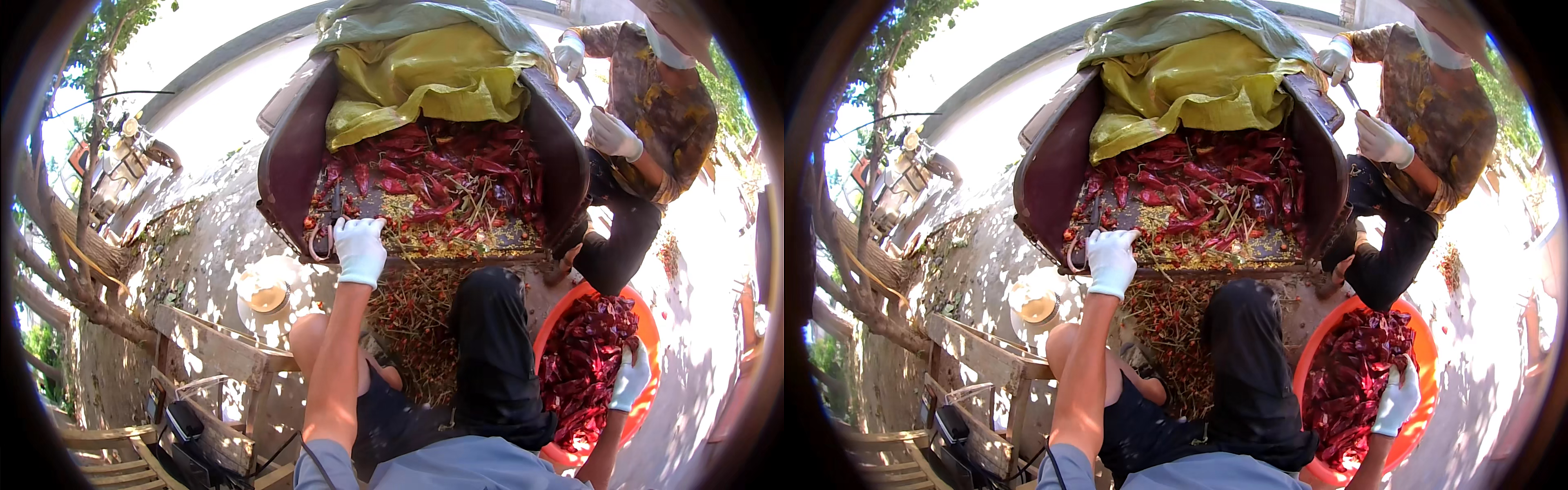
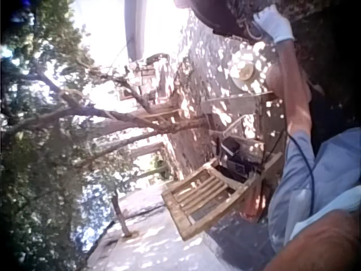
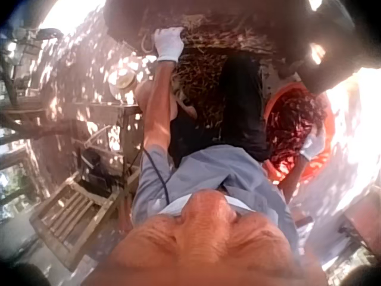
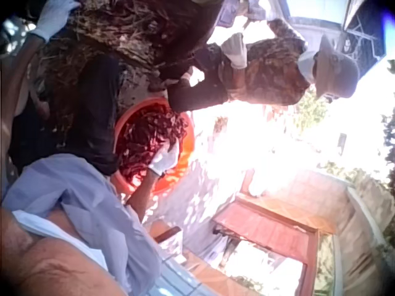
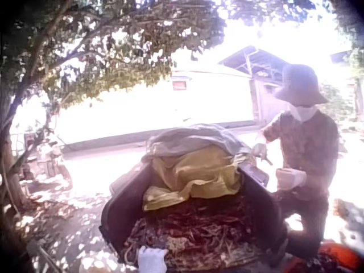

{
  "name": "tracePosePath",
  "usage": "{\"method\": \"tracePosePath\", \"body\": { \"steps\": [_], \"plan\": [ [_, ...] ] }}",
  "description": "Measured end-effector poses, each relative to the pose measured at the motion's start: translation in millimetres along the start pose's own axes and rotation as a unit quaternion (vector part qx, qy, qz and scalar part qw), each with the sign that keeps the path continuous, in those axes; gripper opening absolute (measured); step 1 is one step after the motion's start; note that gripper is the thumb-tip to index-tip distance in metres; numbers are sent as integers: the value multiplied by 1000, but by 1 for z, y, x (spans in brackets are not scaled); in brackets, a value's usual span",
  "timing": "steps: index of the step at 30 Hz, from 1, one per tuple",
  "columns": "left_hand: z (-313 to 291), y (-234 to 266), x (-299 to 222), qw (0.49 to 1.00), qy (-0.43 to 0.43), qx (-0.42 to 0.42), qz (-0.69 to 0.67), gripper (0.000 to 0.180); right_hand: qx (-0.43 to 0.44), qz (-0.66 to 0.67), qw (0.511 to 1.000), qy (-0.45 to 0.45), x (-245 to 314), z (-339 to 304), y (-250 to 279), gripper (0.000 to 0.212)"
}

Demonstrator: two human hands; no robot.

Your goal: The person is removing stems and seeds from dried red peppers by hand and using shears over a large metal bin, discarding seeds and stems while collecting processed peppers in an orange tub.

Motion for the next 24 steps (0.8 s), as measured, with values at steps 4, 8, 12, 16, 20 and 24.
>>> {"method": "tracePosePath", "body": {
  "steps": [4,8,12,16,20,24],
  "plan": [
    [-10,14,-14,979,28,40,-197,21,174,190,964,-69,53,-16,-20,28],
    [-12,23,-11,957,105,-7,-271,20,350,379,851,-98,152,-48,-58,32],
    [5,8,-1,995,38,8,-91,34,505,457,727,-87,221,-65,-106,43],
    [8,-11,7,997,-24,67,-30,36,621,497,600,-86,278,-85,-149,50],
    [-2,0,-22,980,-53,59,-182,26,655,505,554,-99,291,-79,-187,53],
    [-21,28,-20,944,56,13,-326,22,655,510,534,-162,298,-77,-207,47]
  ]
}}
Point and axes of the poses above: each hand's wrist, its own z-axis towards the middle knuckle, its own y-axis out of the back of the hand, x = y × z, the point moved 4 cm from there along z, towards the middle knuckle, and after that the axes turned 14 degrees about -y, right-handed, at the moved point
